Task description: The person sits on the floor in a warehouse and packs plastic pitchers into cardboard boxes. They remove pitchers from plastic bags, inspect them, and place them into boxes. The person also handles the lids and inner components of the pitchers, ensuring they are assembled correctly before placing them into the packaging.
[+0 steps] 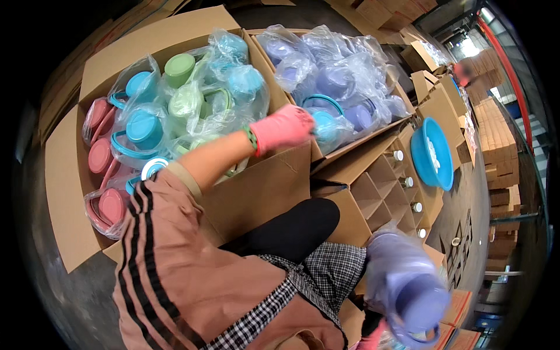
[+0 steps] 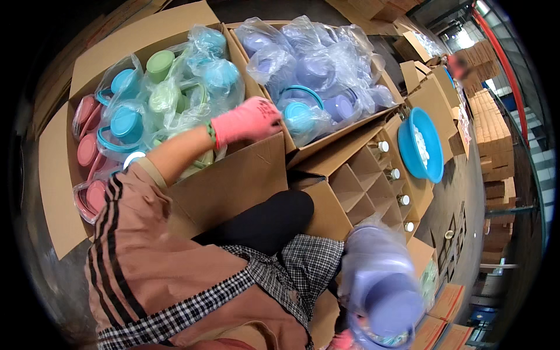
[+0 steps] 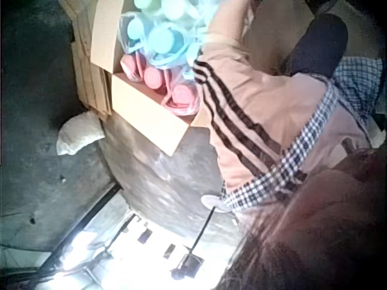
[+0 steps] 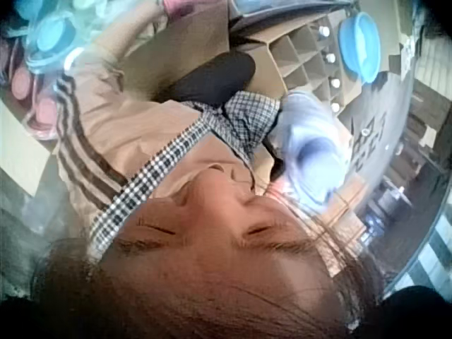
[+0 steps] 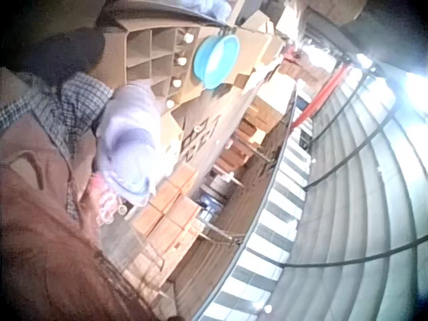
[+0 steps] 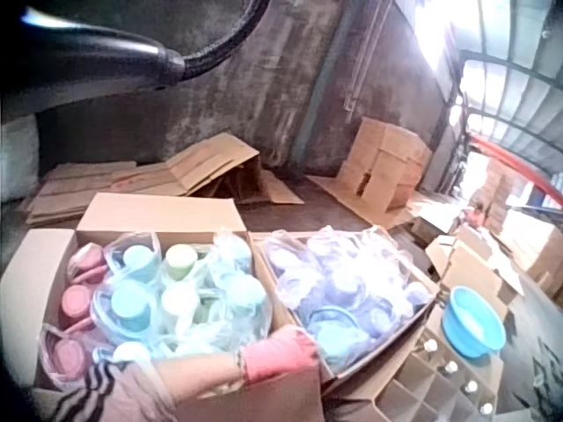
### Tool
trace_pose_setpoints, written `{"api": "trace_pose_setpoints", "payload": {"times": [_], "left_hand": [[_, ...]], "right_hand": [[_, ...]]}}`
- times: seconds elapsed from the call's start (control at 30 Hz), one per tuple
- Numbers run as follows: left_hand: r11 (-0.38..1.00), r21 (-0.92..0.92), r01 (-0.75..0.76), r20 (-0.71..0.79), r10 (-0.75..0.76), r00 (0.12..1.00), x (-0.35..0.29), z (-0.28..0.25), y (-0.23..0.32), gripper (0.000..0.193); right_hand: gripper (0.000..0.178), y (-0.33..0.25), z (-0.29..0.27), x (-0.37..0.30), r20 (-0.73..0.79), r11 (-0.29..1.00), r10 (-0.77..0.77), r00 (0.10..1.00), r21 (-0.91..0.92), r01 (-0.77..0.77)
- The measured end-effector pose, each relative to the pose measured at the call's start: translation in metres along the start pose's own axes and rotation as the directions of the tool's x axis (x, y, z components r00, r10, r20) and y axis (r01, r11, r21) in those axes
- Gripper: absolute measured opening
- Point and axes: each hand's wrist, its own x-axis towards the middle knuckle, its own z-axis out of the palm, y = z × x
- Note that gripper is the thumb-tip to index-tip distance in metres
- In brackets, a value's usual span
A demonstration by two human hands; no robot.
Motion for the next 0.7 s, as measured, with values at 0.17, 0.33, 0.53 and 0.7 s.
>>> {"api": "trace_pose_setpoints", "payload": {"times": [0.17, 0.33, 0.53, 0.7], "left_hand": [[0.833, 0.473, -0.287, 0.467, 0.039, 0.883, -0.053, 0.126, -0.087, 0.024], [0.778, 0.489, -0.395, 0.767, -0.167, 0.620, -0.032, 0.179, -0.111, 0.035], [0.735, 0.646, -0.206, 0.571, -0.287, 0.769, -0.021, 0.035, -0.104, 0.041], [0.823, 0.525, 0.217, 0.098, -0.312, 0.945, -0.076, 0.013, -0.178, 0.058]], "right_hand": [[0.050, -0.016, -0.027, 0.026, 0.009, 0.986, 0.069, 0.998, 0.151, -0.070], [0.052, -0.051, -0.048, 0.040, 0.062, 0.961, -0.029, 0.998, 0.277, 0.010], [0.044, -0.179, 0.014, 0.077, 0.416, -0.112, -0.719, 0.556, 0.721, -0.684], [0.031, -0.250, 0.108, 0.091, 0.587, -0.070, -0.633, 0.505, 0.607, -0.792]]}}
